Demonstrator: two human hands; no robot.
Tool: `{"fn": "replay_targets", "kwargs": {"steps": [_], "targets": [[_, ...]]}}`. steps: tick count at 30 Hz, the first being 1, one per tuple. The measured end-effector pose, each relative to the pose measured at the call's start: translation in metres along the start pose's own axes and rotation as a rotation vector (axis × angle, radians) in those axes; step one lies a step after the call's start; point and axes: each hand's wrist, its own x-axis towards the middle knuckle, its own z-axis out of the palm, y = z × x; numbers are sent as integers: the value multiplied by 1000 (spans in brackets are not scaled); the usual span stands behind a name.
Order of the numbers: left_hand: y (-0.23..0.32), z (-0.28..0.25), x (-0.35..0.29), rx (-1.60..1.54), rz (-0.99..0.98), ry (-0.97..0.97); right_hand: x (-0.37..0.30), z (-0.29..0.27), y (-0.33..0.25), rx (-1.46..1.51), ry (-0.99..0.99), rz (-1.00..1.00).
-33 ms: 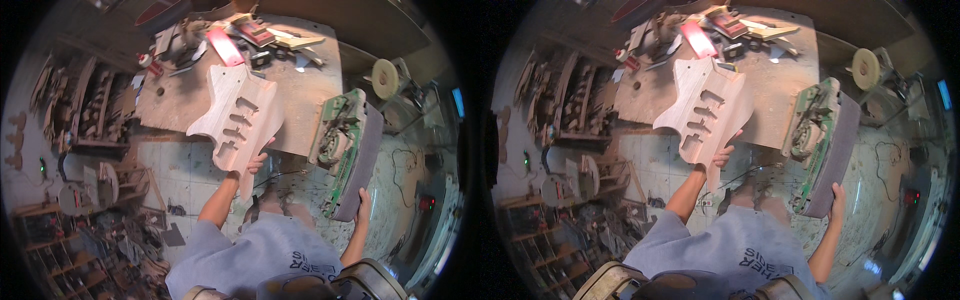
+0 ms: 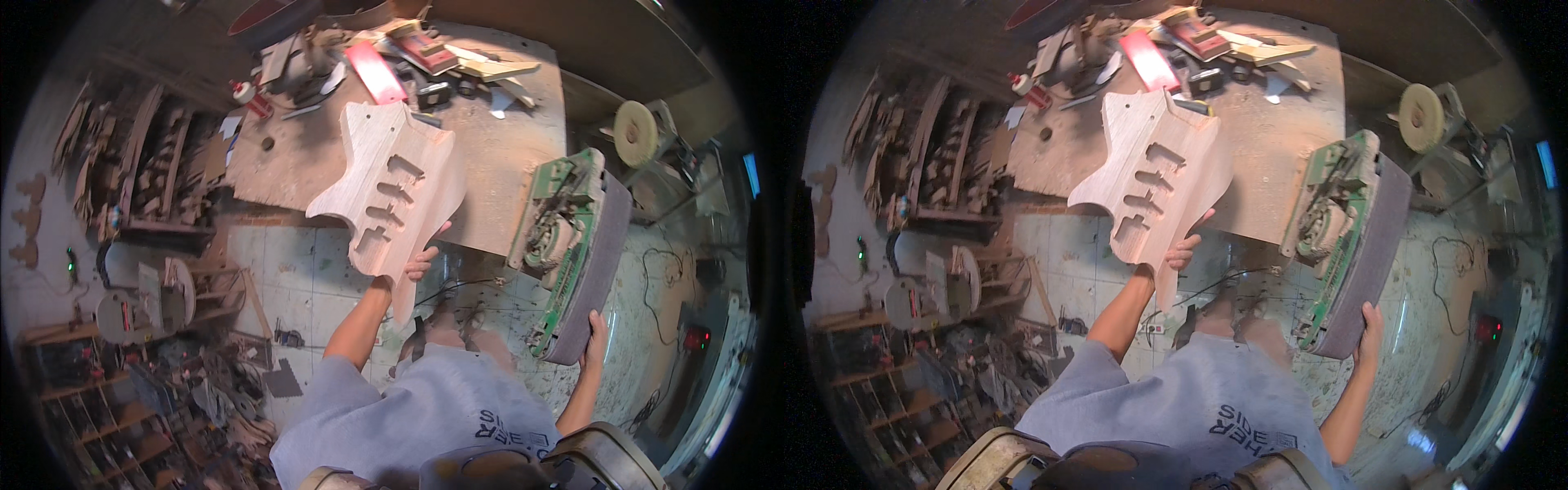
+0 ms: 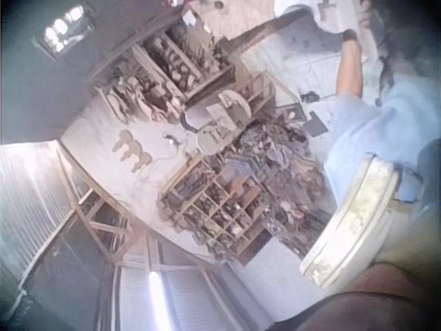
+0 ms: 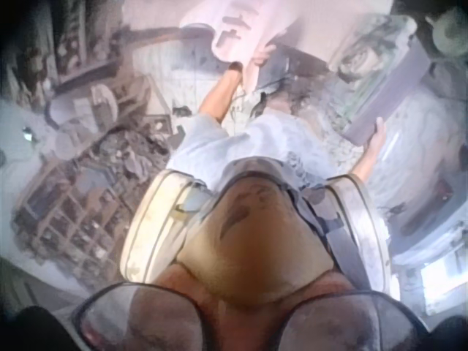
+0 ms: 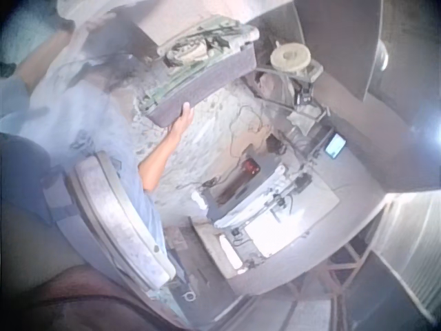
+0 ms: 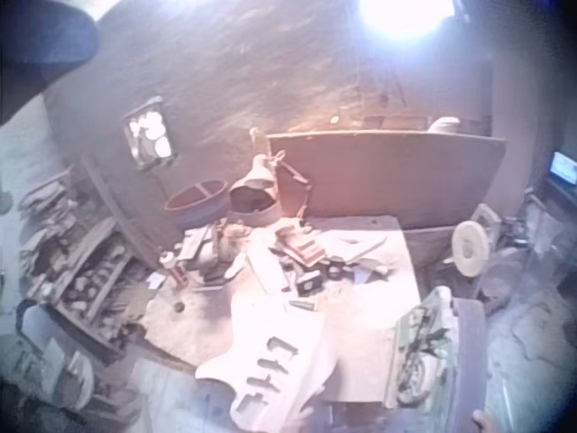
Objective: The person sands the edges of a wooden guitar body using a belt sander, turning the body to reach different sides and wiping the surface with their hands.
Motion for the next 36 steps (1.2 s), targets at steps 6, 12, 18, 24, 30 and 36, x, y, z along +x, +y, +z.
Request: {"fn": "replay_targets", "kwargs": {"steps": [6, 12, 18, 24, 30, 36], "targets": [[38, 13, -38, 196, 120, -15, 3, -6, 22, -34, 50, 34], [122, -1, -172, 1063, 816, 703, 15, -1, 12, -373, 113, -7], [144, 48, -127, 1183, 1206, 1060, -9, 39, -19, -263, 98, -10], [168, 31, -100, 1125, 1213, 1571, -16, 60, -37, -277, 120, -7], [189, 1, -82, 1355, 1104, 2140, -16, 82, -53, -347, 150, -34], [133, 49, -2, 1997, 1141, 2357, -18, 74, -45, -398, 184, -43]]}}
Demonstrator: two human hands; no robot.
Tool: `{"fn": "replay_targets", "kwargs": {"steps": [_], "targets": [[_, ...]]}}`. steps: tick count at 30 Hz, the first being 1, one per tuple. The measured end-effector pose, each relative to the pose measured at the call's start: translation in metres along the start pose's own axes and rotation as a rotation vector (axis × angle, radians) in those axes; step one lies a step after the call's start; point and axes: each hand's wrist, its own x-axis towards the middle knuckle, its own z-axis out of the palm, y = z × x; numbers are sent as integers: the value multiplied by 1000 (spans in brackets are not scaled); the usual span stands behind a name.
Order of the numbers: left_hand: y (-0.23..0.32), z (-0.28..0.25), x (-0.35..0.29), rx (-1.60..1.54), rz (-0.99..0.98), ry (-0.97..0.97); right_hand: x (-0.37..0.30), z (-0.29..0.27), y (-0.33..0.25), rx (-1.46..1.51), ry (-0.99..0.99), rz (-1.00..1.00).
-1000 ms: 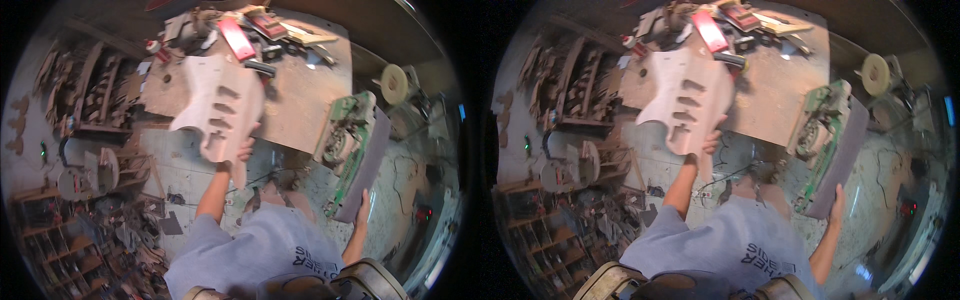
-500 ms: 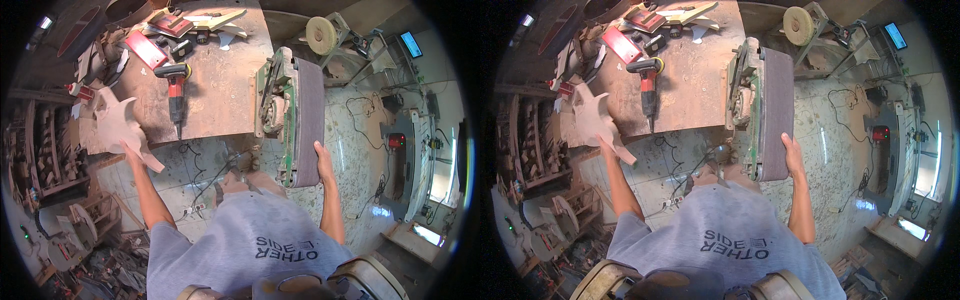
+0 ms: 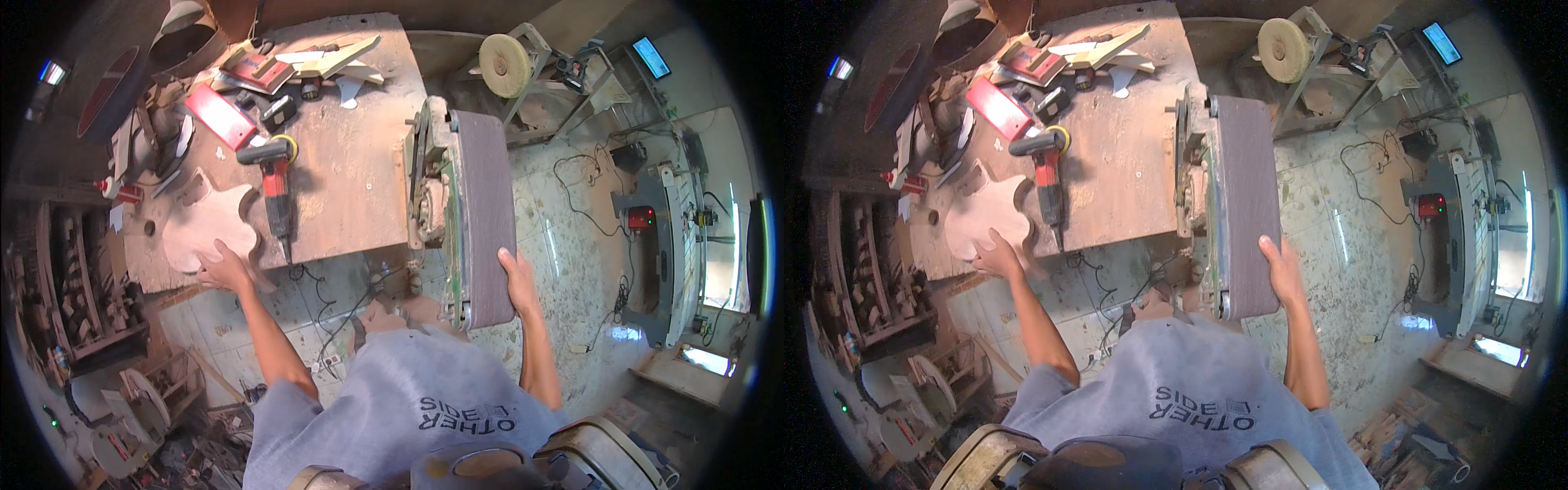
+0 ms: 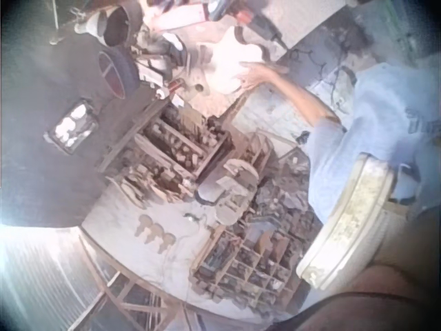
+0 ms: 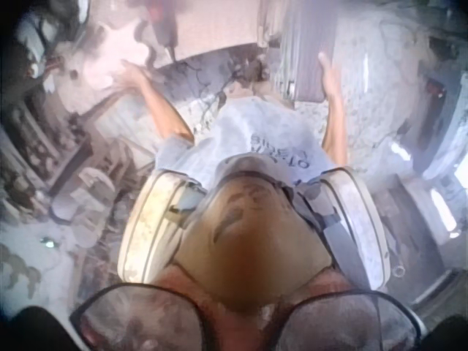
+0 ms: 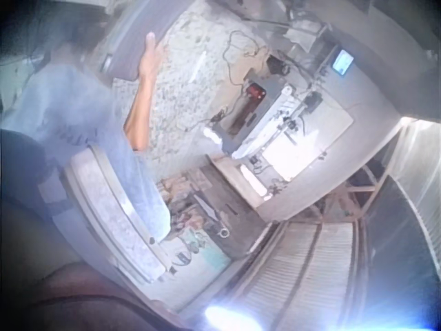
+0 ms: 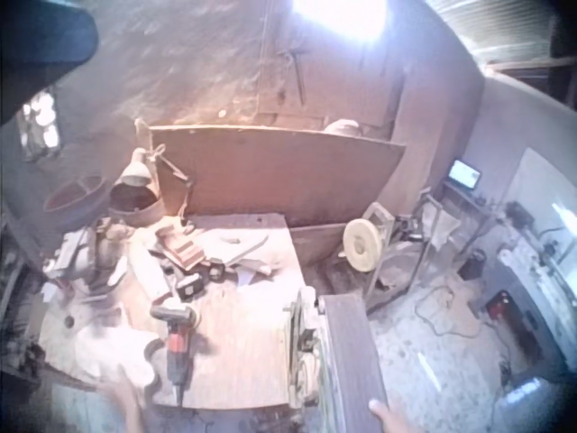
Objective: The person sands the edges of a wooden guitar body using a belt sander, turning the body to reach different sides and wiping the surface with their hands.
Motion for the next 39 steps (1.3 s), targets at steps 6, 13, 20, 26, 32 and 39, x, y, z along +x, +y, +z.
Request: {"fn": "replay_targets", "kwargs": {"steps": [6, 13, 20, 26, 32, 39], "targets": [[245, -4, -91, -937, 604, -900, -2, -1, -2, 9, -24, 15], [410, 65, -171, -503, 1086, -1741, -3, 1, -5, 43, 28, 56], [365, 72, -143, -698, 949, -1632, 27, -22, -16, -150, -94, -19], [301, 42, -88, -740, 871, -1598, 85, -43, -70, -296, -323, -101], [332, 58, -99, -629, 1144, -1435, 81, -33, -59, -197, -284, 6], [368, 94, -73, -525, 1298, -1464, 46, 46, -46, 63, -166, -4]]}}
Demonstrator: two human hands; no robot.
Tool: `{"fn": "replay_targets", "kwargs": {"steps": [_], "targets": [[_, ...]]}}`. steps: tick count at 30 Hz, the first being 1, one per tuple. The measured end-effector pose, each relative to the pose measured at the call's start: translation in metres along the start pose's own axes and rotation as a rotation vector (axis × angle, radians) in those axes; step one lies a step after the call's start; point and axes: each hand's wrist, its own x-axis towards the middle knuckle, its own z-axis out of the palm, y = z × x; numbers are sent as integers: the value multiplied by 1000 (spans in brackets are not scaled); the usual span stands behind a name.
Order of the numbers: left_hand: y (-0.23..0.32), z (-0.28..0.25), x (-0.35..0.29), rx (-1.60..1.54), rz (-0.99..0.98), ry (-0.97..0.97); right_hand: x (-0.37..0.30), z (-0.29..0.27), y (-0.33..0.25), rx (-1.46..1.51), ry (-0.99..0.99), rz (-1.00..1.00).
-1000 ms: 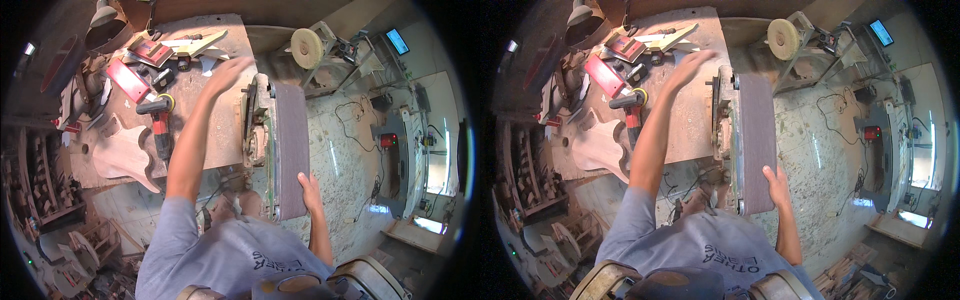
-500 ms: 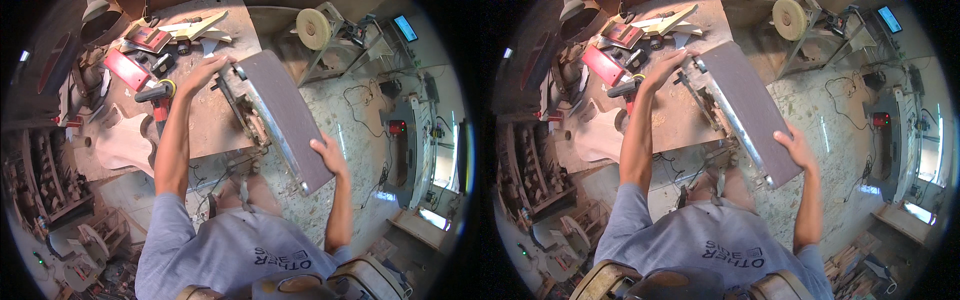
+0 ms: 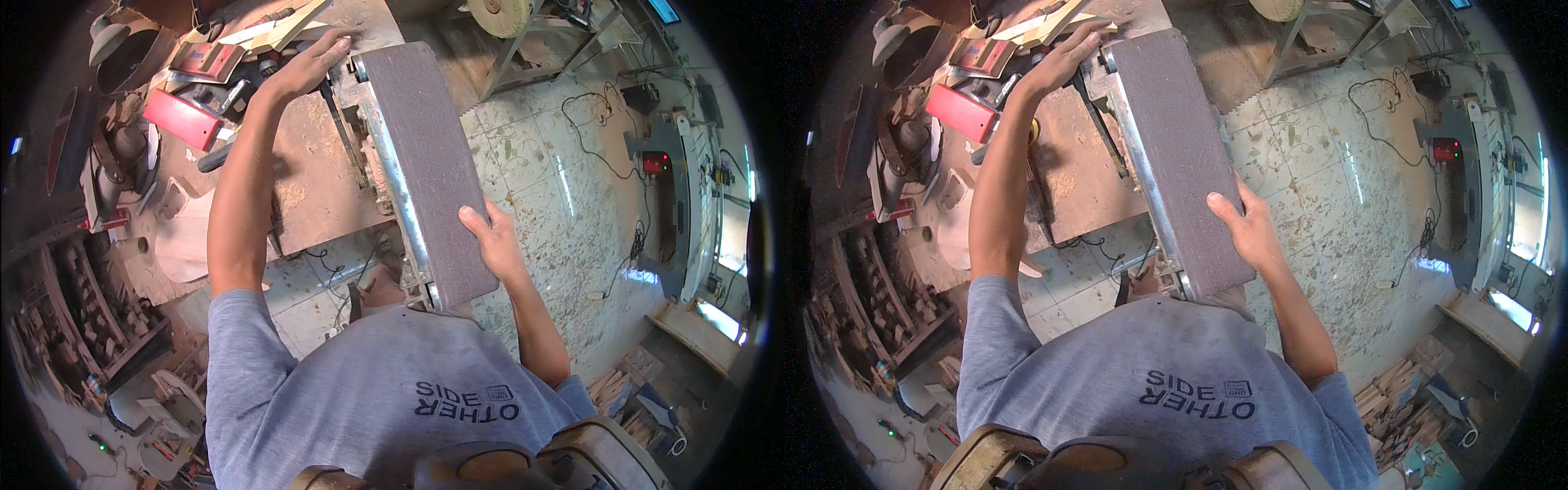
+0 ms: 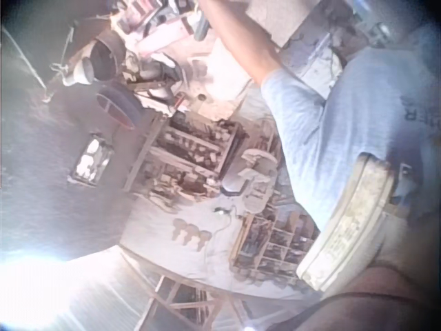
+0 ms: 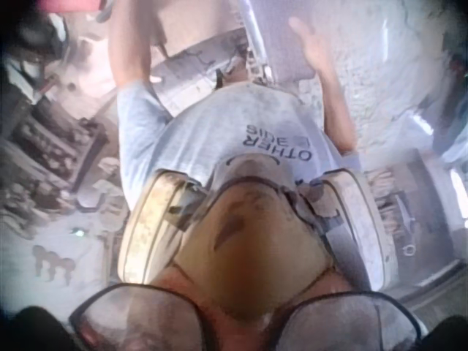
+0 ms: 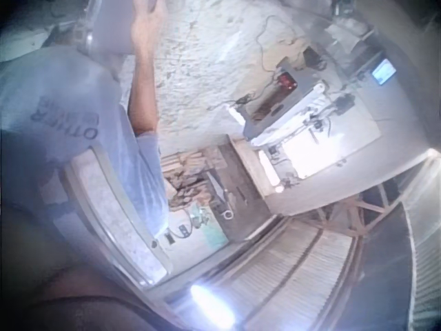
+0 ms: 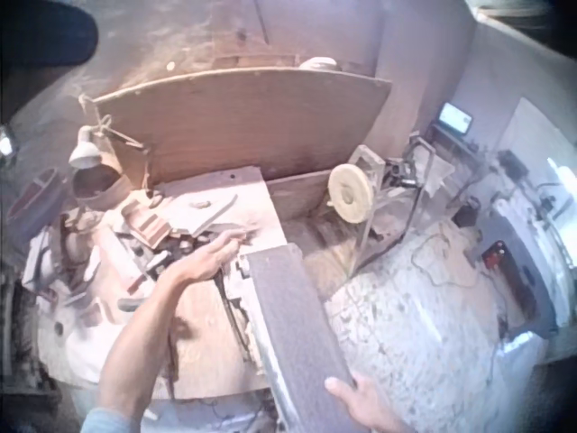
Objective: The person sands the edges of a wooden guitar body using a belt sander, turning the body to reach different sides and wiping the surface with their hands.
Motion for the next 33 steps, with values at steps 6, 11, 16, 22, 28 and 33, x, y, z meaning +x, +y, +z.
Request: {"fn": "replay_targets", "kwargs": {"steps": [6, 11, 16, 22, 28, 33], "targets": [[3, -10, 21, 31, -74, -66, -10, 1, -16, -64, 38, 44], [-3, -19, 14, -110, -222, 31, -4, 3, 3, -115, 46, -78], [57, -3, 3, -45, -367, 80, -9, 4, 23, -124, 38, -82], [53, 1, -11, -39, -354, 15, -26, 3, 20, -97, 6, -37], [44, 14, -17, 88, -306, 168, -21, -3, 27, -67, 3, -97], [61, 48, -121, 241, -113, 764, -18, -9, 25, -109, -22, -114]]}}
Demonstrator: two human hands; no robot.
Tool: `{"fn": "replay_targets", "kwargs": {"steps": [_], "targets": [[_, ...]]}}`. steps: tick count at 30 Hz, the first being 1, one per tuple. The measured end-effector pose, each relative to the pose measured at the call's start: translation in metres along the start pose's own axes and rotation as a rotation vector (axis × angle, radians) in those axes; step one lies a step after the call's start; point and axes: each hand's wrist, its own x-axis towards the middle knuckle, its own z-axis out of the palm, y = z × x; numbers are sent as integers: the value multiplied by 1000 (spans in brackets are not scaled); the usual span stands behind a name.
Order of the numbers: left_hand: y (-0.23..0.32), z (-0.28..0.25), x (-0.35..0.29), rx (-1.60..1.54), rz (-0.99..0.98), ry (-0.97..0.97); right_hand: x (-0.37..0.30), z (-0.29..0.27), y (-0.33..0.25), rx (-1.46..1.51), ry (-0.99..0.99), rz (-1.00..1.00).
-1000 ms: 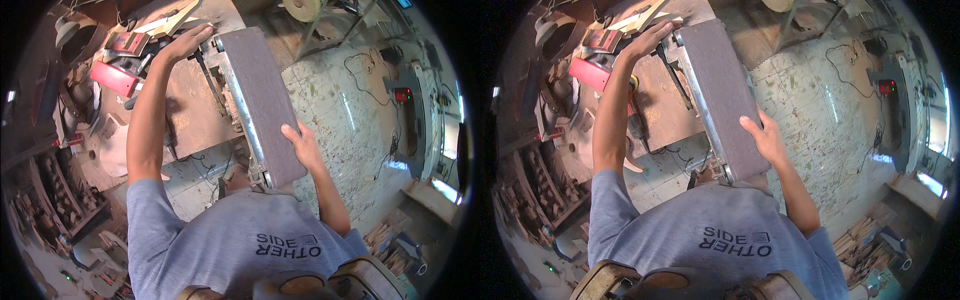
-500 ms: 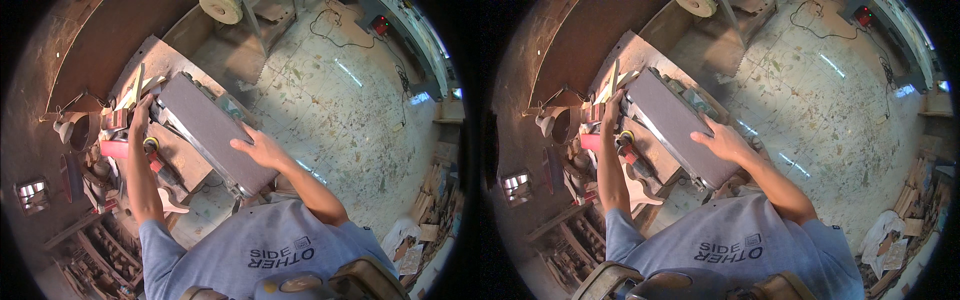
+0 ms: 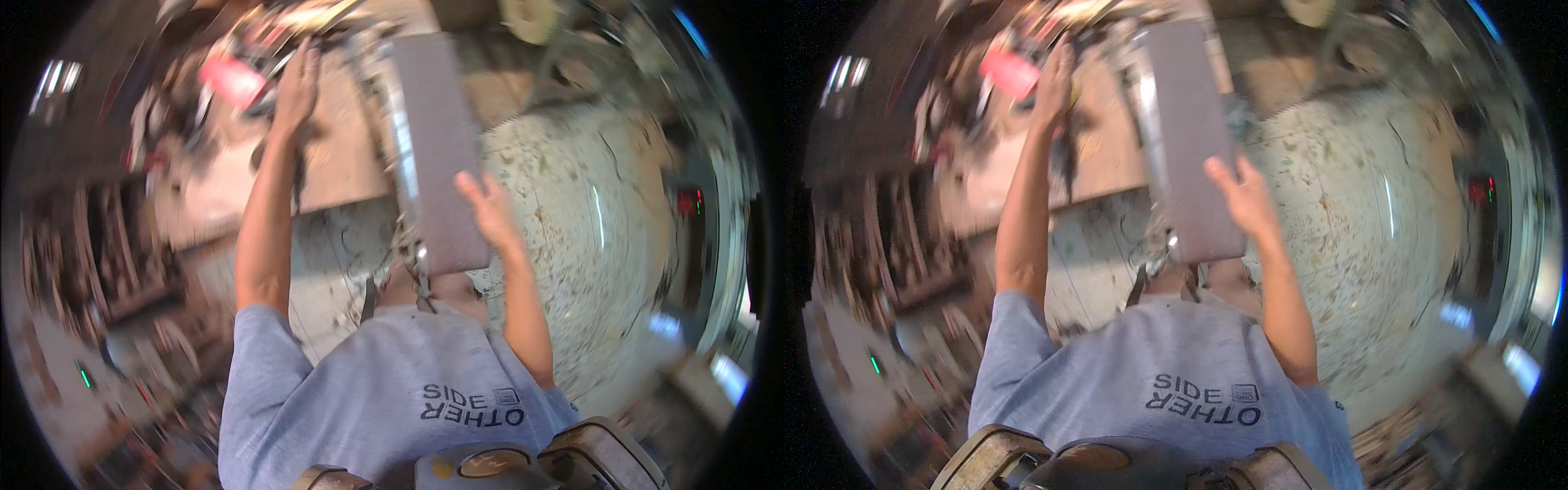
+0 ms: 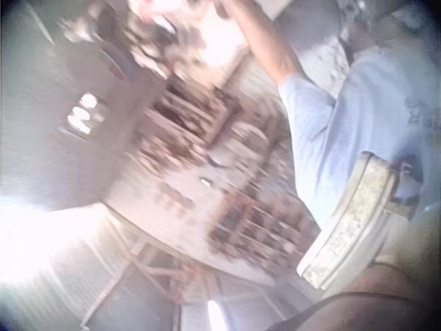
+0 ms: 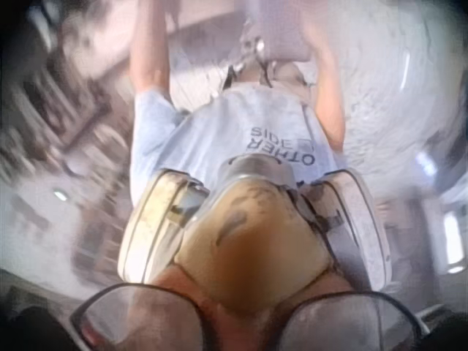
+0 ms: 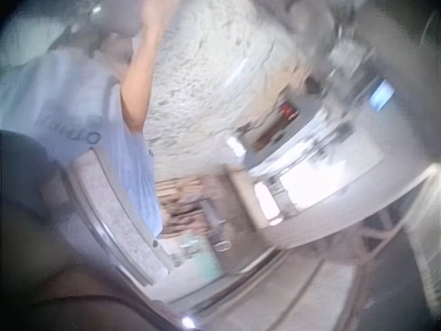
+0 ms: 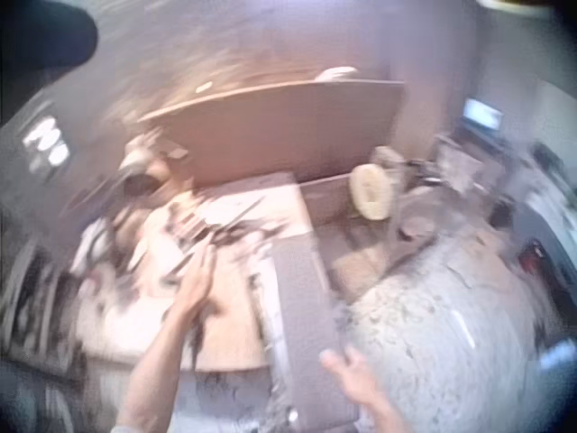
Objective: The person sands the edges of a wooden guitar body using a belt sander, turning the body to reach different sides and wiping the surface with their hands.
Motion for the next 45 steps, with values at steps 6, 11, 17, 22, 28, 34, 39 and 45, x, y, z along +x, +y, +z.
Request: {"fn": "replay_targets", "kwargs": {"steps": [6, 11, 17, 22, 28, 34, 39, 45], "targets": [[-9, -104, -326, 22, -522, 284, 26, -6, 7, -162, -11, -119], [37, -79, -685, 89, -1258, 479, 36, 1, -2, -155, 27, -104], [135, -34, -971, 101, -1863, -5, 56, -20, 30, 139, -139, -8], [197, 5, -930, -208, -2009, 339, 22, -41, 34, 585, -226, 7], [205, -16, -893, -180, -1911, 405, 65, -97, 207, 612, -32, 413], [193, -75, -886, -161, -1902, 369, 4, -102, 390, 225, -127, 557], [159, -101, -871, -102, -1930, 328, -64, -106, 441, -188, -269, 727], [121, -118, -781, -2, -1667, 297, -122, -126, 471, -280, -273, 833]]}}
